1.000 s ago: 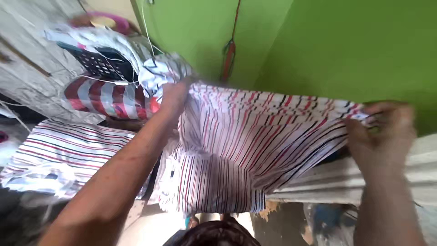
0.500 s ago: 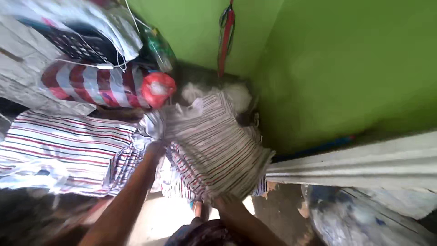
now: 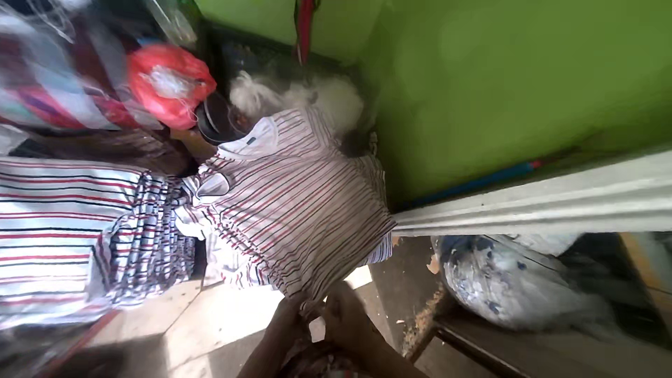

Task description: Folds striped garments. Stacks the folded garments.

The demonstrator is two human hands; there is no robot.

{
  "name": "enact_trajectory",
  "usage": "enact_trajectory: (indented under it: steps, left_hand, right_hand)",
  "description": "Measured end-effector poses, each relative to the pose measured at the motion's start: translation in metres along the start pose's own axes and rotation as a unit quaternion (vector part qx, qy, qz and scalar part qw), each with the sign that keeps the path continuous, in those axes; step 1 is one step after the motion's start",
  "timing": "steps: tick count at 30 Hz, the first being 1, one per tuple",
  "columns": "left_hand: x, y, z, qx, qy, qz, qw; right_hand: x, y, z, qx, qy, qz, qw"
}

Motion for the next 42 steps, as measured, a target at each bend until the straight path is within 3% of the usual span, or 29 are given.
enact_trajectory:
  steps: [2, 4, 6, 8, 9, 14, 19, 23, 28, 30, 34, 37, 42]
  left_hand:
    - [-0.002, -0.004, -0.002, -0.01, -0.004, 0.007, 1.0]
    - [-0.012, -0.008, -0.004, -0.014, -0.001, 0.003, 1.0]
    - [-0.024, -0.013, -0.001, -0.017, -0.012, -0.009, 1.0]
    - [-0.034, -0.013, 0.001, -0.006, -0.03, -0.008, 1.0]
    - [-0.037, -0.012, 0.001, 0.0, -0.039, -0.003, 0.999]
    - [-0.052, -0.006, 0.003, -0.032, -0.08, 0.025, 0.996]
    - [-0.048, 0.008, -0.001, -0.021, -0.141, 0.019, 0.99]
    - [-0.006, 0.024, -0.028, 0.026, -0.136, 0.058, 0.989]
    - [0.059, 0.031, -0.062, 0.086, -0.058, 0.19, 0.976]
    - [0.068, 0.026, -0.071, 0.087, -0.069, 0.218, 0.97]
    - [0.068, 0.019, -0.077, 0.098, -0.088, 0.251, 0.959]
    - [0.069, 0.019, -0.078, 0.084, -0.086, 0.264, 0.957]
    - [0.066, 0.02, -0.082, 0.064, -0.099, 0.266, 0.957]
  right_hand:
    - [-0.004, 0.014, 0.028, 0.158, -0.188, 0.124, 0.961]
    - [0.003, 0.014, 0.057, 0.332, -0.336, 0.1, 0.876]
    - [0.025, 0.006, 0.075, 0.482, -0.355, 0.073, 0.798]
    - [0.056, 0.001, 0.079, 0.605, -0.305, 0.133, 0.723]
    - [0.07, 0.002, 0.077, 0.631, -0.271, 0.162, 0.708]
    - [0.113, 0.046, 0.095, 0.613, -0.183, 0.306, 0.705]
    - [0.129, 0.115, 0.117, 0.576, -0.17, 0.312, 0.736]
    - [0.14, 0.133, 0.14, 0.49, -0.177, 0.284, 0.805]
    - [0.107, 0.132, 0.21, 0.247, -0.227, 0.283, 0.899]
    - [0.091, 0.144, 0.202, 0.15, -0.19, 0.271, 0.932]
    - [0.095, 0.155, 0.156, -0.021, -0.018, 0.22, 0.975]
    - [0.122, 0.151, 0.153, -0.145, -0.054, 0.101, 0.983]
    - [0.139, 0.151, 0.159, -0.23, -0.096, 0.016, 0.968]
Point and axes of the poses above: each hand's wrist, its own x-axis towards the middle knuckle, its own y-axis out of the back of the hand, z = x × y, the point moved 2 cm from there along x, towards the middle knuckle, and after that the axes turned 6 degrees about y, right-handed, at the moved point
